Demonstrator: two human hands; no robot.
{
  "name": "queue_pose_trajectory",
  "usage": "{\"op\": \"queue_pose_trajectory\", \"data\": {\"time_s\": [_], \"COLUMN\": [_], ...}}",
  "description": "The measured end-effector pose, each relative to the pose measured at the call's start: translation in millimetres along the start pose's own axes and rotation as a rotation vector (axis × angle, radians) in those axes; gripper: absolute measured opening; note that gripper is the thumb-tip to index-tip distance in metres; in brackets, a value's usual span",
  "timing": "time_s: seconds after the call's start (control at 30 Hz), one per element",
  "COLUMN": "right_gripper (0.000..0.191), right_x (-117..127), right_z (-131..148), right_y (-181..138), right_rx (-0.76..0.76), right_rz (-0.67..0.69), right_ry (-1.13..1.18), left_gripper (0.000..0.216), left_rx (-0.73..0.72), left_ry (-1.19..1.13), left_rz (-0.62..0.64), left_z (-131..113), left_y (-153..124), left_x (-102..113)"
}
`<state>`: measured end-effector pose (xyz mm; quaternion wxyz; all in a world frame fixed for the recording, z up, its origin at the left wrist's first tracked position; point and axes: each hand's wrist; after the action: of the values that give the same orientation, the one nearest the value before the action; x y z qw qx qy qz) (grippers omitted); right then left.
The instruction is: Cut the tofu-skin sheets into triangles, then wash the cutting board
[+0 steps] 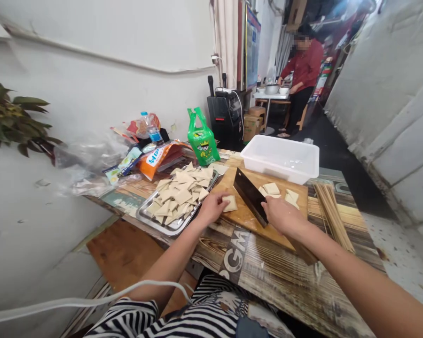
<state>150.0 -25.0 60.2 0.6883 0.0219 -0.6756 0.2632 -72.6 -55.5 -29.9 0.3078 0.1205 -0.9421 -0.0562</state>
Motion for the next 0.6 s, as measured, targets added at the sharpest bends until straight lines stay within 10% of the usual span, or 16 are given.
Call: {"op": "queue_pose_trajectory", "data": {"time_s": [0.6], "right_gripper": [0.033], "right_x": [-3], "right_z": [4], "right_y": [-22], "right_rx": [0.202], "right_rz": [-0.163], "right_ry": [-0.289], "left_gripper": [0.012], "left_rx": [-0.286], "left_ry": [0.313], "left_rz": [0.027], "left_z": [7], "left_y": [-26], "left_x": [-2]}}
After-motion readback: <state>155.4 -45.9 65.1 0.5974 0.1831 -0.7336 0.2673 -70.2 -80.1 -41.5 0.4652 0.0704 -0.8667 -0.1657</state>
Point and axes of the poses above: each hand's wrist, its own y-axis towards the middle knuckle, its own x-axis out of the back of the hand, z = x × y, and after that the axes turned 4 degrees about -y, right-handed
